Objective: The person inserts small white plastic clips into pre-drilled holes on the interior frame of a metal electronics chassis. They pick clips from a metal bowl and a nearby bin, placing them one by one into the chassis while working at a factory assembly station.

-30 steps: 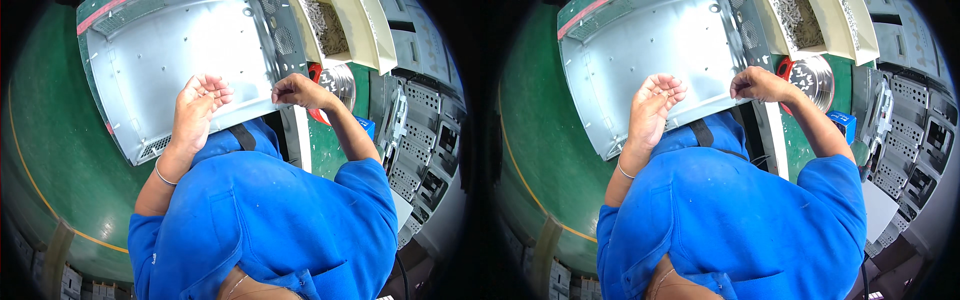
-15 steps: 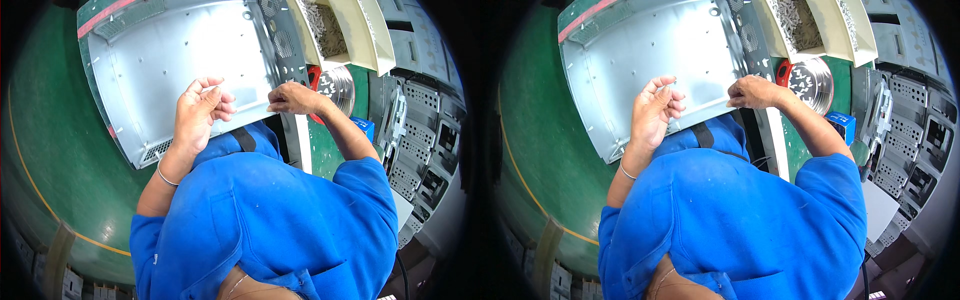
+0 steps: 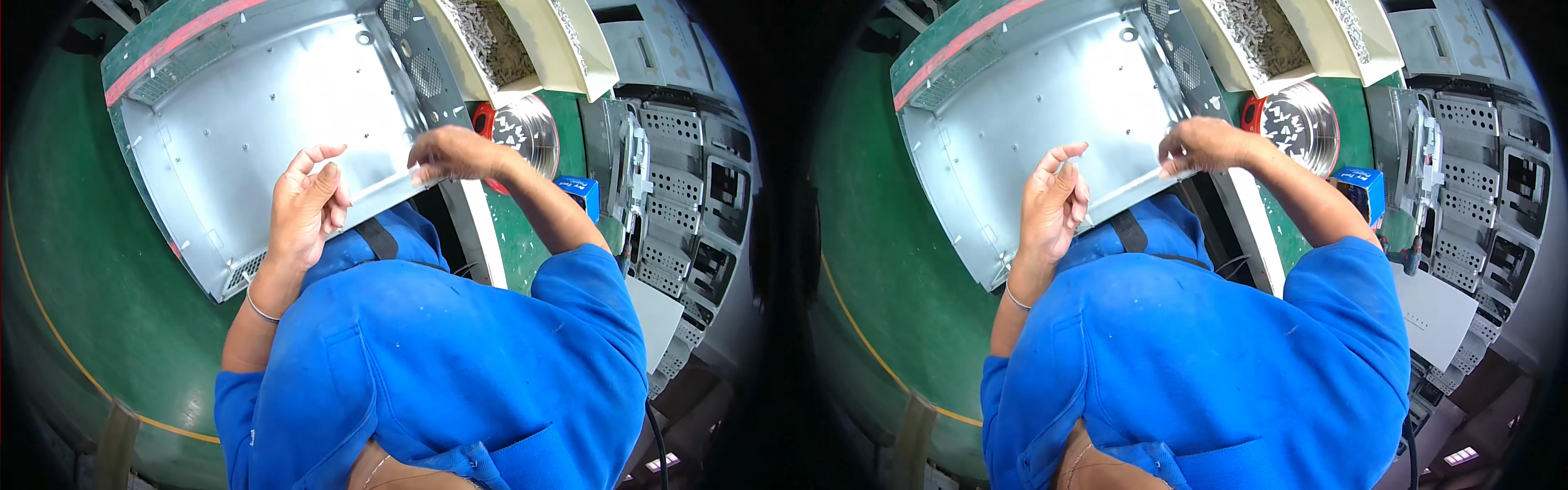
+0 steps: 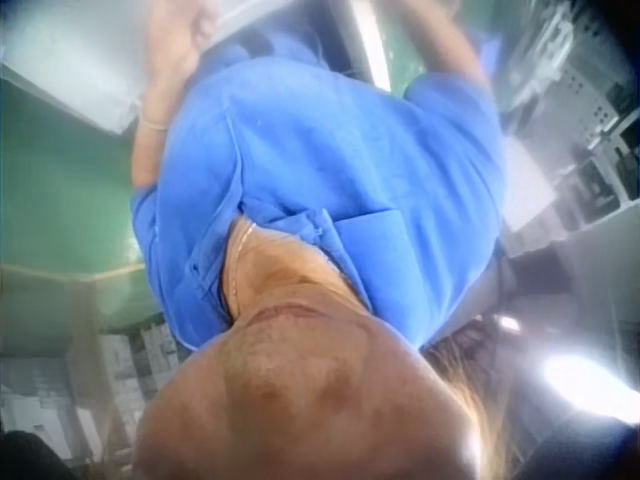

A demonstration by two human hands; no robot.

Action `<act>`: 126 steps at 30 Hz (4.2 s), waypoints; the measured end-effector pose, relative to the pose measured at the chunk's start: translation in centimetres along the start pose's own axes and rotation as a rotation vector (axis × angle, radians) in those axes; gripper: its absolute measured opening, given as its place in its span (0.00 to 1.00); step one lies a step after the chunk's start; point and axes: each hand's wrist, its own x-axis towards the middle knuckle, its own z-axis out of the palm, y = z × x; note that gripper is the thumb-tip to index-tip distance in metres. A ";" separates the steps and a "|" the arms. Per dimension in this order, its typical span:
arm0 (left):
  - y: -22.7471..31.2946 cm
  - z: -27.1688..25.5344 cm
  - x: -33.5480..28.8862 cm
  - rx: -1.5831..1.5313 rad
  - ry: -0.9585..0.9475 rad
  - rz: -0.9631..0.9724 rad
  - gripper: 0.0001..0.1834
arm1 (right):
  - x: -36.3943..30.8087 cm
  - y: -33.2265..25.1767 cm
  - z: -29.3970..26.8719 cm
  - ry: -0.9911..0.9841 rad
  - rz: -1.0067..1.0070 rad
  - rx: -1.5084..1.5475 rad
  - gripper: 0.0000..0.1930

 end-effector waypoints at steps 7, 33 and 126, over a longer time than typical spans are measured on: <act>1.4 3.0 1.0 0.023 -0.115 0.015 0.25 | 1.1 -5.0 -2.8 0.112 -0.217 0.631 0.10; -0.9 -0.6 3.7 -0.034 -0.008 0.001 0.15 | -1.9 3.5 -1.3 0.000 0.109 0.044 0.06; 0.2 -1.0 2.0 0.199 0.194 0.194 0.09 | -3.8 8.9 4.6 1.194 0.333 1.396 0.04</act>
